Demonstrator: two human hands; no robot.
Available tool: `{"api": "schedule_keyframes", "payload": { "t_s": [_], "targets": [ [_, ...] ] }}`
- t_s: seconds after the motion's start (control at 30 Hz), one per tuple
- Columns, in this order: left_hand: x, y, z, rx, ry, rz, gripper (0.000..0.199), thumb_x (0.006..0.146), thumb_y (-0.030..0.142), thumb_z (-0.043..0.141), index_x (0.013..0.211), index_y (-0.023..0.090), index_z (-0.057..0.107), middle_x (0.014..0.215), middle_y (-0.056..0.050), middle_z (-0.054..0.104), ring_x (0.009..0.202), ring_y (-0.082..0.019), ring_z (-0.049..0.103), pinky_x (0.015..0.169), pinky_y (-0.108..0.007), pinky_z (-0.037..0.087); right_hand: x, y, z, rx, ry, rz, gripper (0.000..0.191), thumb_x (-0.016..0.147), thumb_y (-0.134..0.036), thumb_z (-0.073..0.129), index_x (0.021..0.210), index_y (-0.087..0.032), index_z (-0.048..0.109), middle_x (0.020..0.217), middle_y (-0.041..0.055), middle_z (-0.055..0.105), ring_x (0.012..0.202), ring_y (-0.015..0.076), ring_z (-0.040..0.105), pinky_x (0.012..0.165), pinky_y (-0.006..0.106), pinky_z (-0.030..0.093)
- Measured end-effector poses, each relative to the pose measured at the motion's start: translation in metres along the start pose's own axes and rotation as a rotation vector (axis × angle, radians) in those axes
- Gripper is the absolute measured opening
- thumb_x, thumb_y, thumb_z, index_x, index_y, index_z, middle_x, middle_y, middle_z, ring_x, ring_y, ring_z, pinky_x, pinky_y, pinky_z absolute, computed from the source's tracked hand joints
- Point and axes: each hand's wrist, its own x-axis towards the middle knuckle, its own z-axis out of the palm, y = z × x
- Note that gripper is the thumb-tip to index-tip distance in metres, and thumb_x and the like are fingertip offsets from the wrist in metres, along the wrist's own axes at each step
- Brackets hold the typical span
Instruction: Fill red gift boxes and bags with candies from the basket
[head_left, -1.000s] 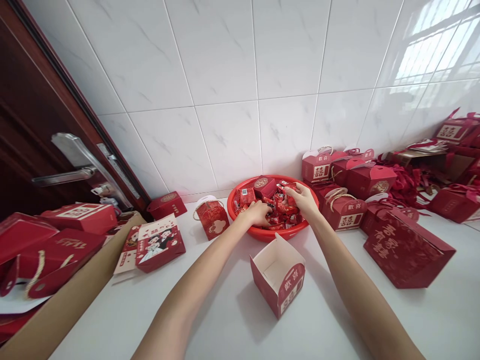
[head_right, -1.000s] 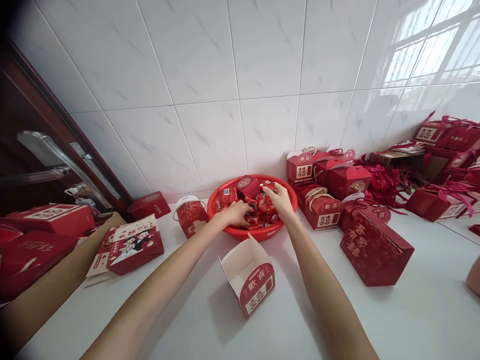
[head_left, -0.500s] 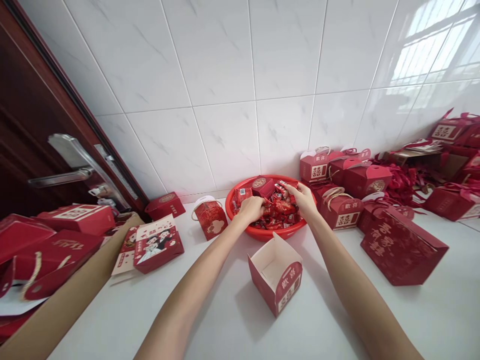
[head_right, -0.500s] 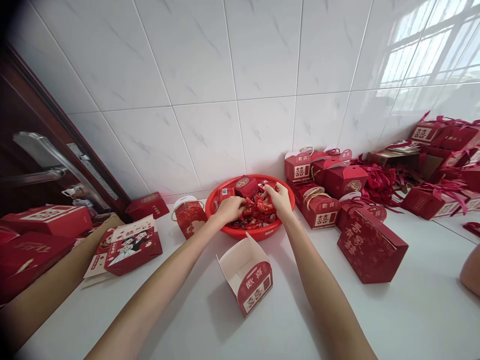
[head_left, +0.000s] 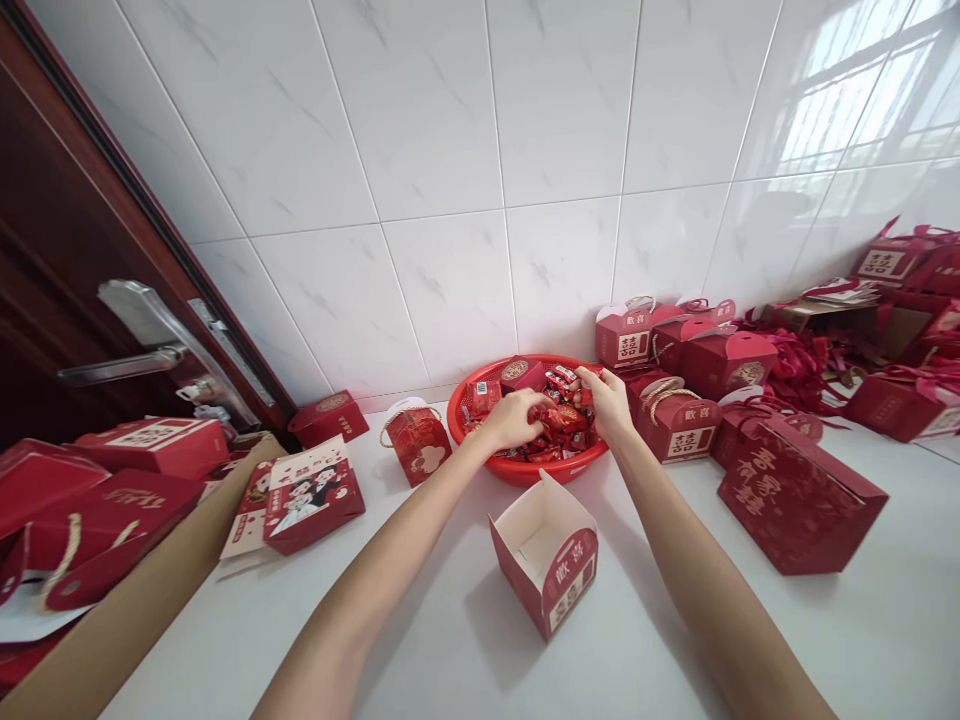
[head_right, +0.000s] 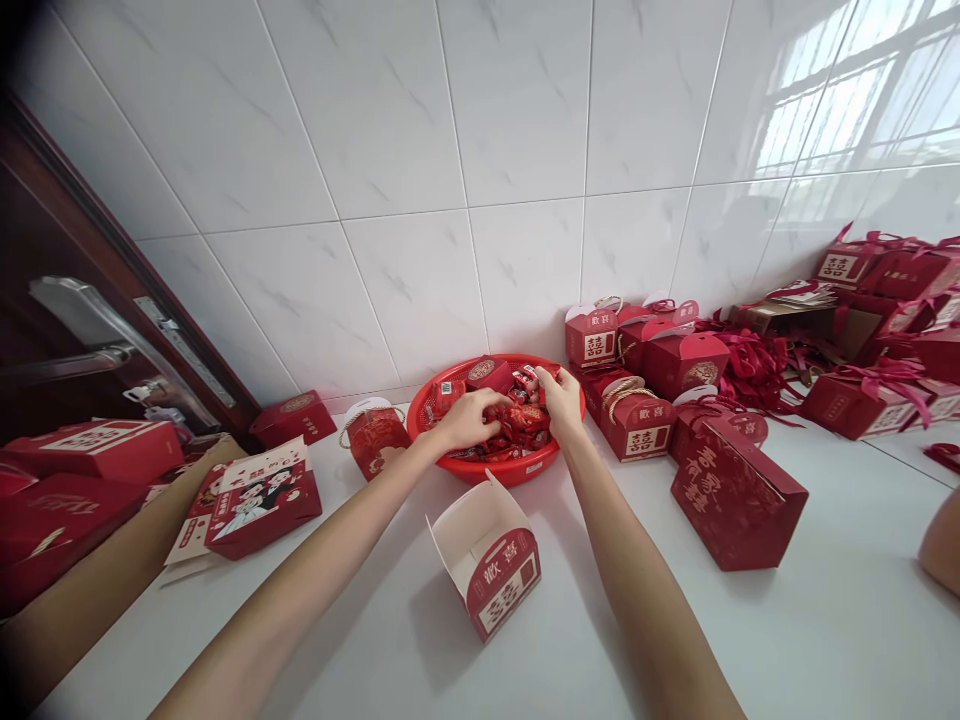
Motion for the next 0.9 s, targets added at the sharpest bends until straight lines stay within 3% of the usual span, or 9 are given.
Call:
{"api": "schedule_keyframes", "payload": {
  "t_s": [0.1,0.13,0.2,0.3,0.37,0.47,0.67,0.8,0.9],
  "targets": [
    [0.007,0.015,0.007,-0.052,-0.340,0.260,0.046,0.080,0.008,0.056,0.120,0.023,0.073,0.112,-0.002,0.076,0.097,-0.019,0.069,0.086,-0.024,0.052,0.003,0.002,-0.001,0.020,0.041,0.002,0.032,0.064,-0.046,0.074,0.072,-0.024,0.054,0.062,-0.0013,0.063,0.048,0.0120,0.049,0.045,0.026,0.042],
    [0.010,0.020,0.010,0.006,-0.430,0.295,0.047,0.080,0.006,0.054,0.118,0.024,0.073,0.112,-0.001,0.076,0.098,-0.019,0.069,0.085,-0.024,0.052,0.003,0.002,-0.001,0.027,0.045,0.004,0.031,0.064,-0.045,0.074,0.072,-0.024,0.054,0.061,-0.0017,0.063,0.047,0.0119,0.048,0.045,0.025,0.042],
    [0.016,0.027,0.014,0.168,-0.494,0.283,0.049,0.079,0.004,0.054,0.117,0.027,0.073,0.117,-0.002,0.074,0.104,-0.023,0.067,0.085,-0.028,0.052,0.003,0.002,-0.001,0.049,0.048,0.007,0.028,0.063,-0.042,0.074,0.071,-0.023,0.056,0.059,-0.0025,0.063,0.046,0.0115,0.049,0.044,0.025,0.041],
    [0.024,0.032,0.017,0.281,-0.458,0.228,0.042,0.077,0.007,0.060,0.113,0.024,0.075,0.118,-0.009,0.073,0.112,-0.031,0.064,0.090,-0.038,0.050,0.001,0.000,0.000,0.093,0.059,0.020,0.022,0.062,-0.036,0.073,0.068,-0.022,0.057,0.056,-0.0035,0.062,0.045,0.0102,0.048,0.043,0.023,0.040],
    [0.027,0.031,0.017,0.314,-0.436,0.181,0.033,0.076,0.009,0.063,0.103,0.022,0.078,0.110,-0.012,0.075,0.107,-0.033,0.066,0.089,-0.039,0.051,0.000,-0.002,0.001,0.107,0.061,0.031,0.019,0.062,-0.031,0.073,0.066,-0.021,0.058,0.054,-0.0039,0.062,0.045,0.0097,0.048,0.043,0.022,0.040],
    [0.028,0.023,0.012,0.324,-0.393,0.086,0.028,0.074,0.006,0.062,0.090,0.022,0.079,0.096,-0.008,0.077,0.095,-0.028,0.070,0.082,-0.034,0.052,-0.001,-0.004,0.001,0.114,0.054,0.037,0.015,0.063,-0.029,0.071,0.065,-0.021,0.059,0.054,-0.0041,0.062,0.044,0.0093,0.048,0.044,0.021,0.040],
    [0.022,0.003,0.000,0.279,-0.226,-0.091,0.031,0.073,0.004,0.061,0.088,0.024,0.079,0.098,-0.005,0.077,0.091,-0.023,0.071,0.076,-0.027,0.052,-0.001,-0.003,0.001,0.120,0.055,0.033,0.014,0.062,-0.028,0.070,0.064,-0.021,0.058,0.054,-0.0042,0.062,0.044,0.0093,0.048,0.043,0.021,0.039],
    [0.019,-0.002,0.001,0.216,-0.164,-0.123,0.027,0.073,0.005,0.062,0.085,0.024,0.078,0.094,-0.004,0.078,0.088,-0.022,0.072,0.072,-0.025,0.050,-0.001,-0.003,0.002,0.119,0.058,0.037,0.014,0.062,-0.029,0.070,0.065,-0.021,0.058,0.054,-0.0042,0.062,0.045,0.0094,0.049,0.044,0.022,0.040],
    [0.018,-0.003,0.003,0.167,-0.104,-0.132,0.028,0.077,0.009,0.061,0.095,0.025,0.076,0.094,-0.002,0.077,0.087,-0.021,0.071,0.071,-0.024,0.050,-0.002,-0.004,0.002,0.117,0.052,0.047,0.014,0.062,-0.028,0.069,0.065,-0.021,0.058,0.053,-0.0041,0.062,0.044,0.0096,0.048,0.045,0.022,0.040]
  ]
}}
